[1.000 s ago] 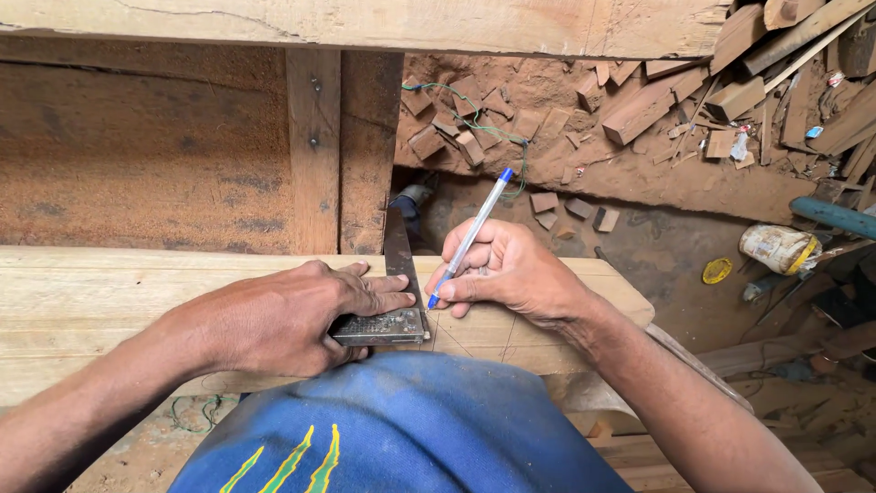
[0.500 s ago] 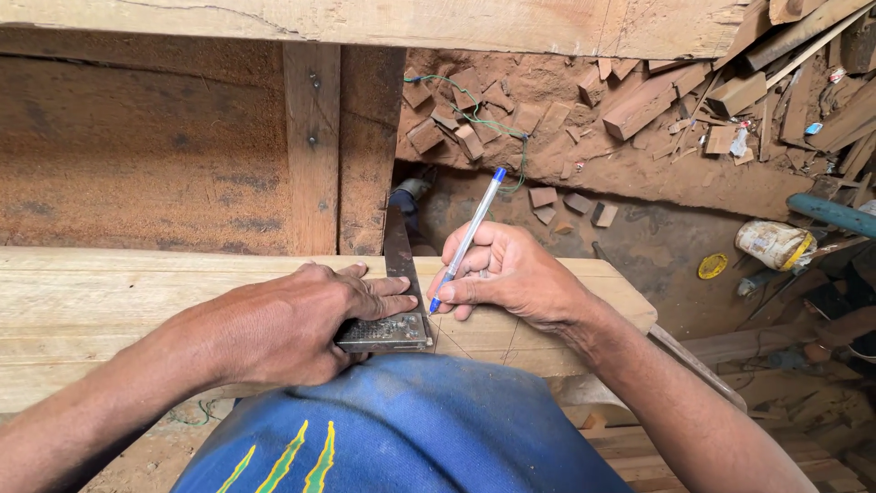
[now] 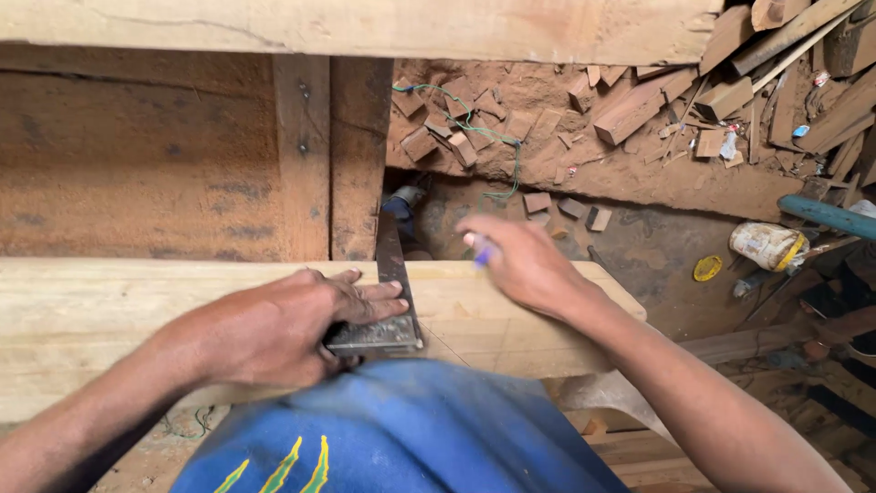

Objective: The person picks up a pen and a try square, then measures and marks straight guide lines on wooden planks resting on the workshop bench. They reposition the square repeatedly along the planks, drawing lines at several locations, and finally lift a marked plank.

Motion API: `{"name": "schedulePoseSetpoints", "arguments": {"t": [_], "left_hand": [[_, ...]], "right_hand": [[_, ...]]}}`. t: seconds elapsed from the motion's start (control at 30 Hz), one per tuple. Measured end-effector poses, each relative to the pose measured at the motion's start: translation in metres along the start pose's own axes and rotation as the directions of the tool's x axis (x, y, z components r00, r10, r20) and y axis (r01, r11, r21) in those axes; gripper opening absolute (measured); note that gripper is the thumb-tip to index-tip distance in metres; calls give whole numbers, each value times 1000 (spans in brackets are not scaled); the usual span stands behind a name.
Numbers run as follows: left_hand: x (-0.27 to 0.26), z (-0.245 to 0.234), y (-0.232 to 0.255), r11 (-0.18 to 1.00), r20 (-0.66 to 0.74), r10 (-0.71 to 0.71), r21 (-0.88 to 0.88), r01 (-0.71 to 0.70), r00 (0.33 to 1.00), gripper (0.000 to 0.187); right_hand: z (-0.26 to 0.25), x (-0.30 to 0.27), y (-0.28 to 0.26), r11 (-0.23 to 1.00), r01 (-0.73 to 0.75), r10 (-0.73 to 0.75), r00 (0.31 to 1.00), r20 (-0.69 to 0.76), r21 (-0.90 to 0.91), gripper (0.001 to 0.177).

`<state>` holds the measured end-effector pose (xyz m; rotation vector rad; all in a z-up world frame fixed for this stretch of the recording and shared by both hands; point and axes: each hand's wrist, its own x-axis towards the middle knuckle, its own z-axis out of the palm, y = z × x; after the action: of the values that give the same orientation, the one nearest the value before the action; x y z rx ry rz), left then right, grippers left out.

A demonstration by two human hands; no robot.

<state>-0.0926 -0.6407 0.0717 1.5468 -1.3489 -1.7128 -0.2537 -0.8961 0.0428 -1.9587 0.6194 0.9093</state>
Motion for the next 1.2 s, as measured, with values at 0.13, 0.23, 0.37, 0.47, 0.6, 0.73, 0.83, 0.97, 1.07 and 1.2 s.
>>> {"name": "schedulePoseSetpoints", "arguments": {"t": [0.13,0.23,0.37,0.47,0.6,0.73,0.83,0.97,1.07,1.2], "left_hand": [[9,-27,38,970,106,-231,-44,237,967,75],[3,-10,16,968,87,-227,-90,235,970,68],[5,4,2,998,-61,62,-13,-63,996,64],[16,8,17,990,-90,138,-20,-140,986,62],[31,-12,48,989,34,-119,-86,122,992,64],[18,14,-5,993,28,-61,-104,63,998,56],[11,13,-8,992,-68,112,-55,-116,991,57],[14,-1,22,998,-69,17,-64,-21,997,63],[23,-3,31,993,-28,-96,-76,94,995,64],[30,-11,42,980,41,-175,-87,178,984,72]], "right_hand": [[1,6,4,979,-128,160,964,211,-160,32],[11,3,28,978,87,-48,978,205,-189,25],[1,-1,27,982,-21,57,981,188,-189,24],[5,-10,46,970,181,-161,978,131,-159,23],[-4,-6,47,976,58,-23,986,166,-208,21],[-15,-7,23,959,-124,183,958,219,-256,30],[-18,-4,52,961,256,-263,963,-58,-108,33],[-29,-19,34,915,-13,-44,990,131,402,32],[-33,-29,17,543,-107,-137,967,214,833,27],[-23,-32,9,628,-124,-133,956,263,768,21]]}}
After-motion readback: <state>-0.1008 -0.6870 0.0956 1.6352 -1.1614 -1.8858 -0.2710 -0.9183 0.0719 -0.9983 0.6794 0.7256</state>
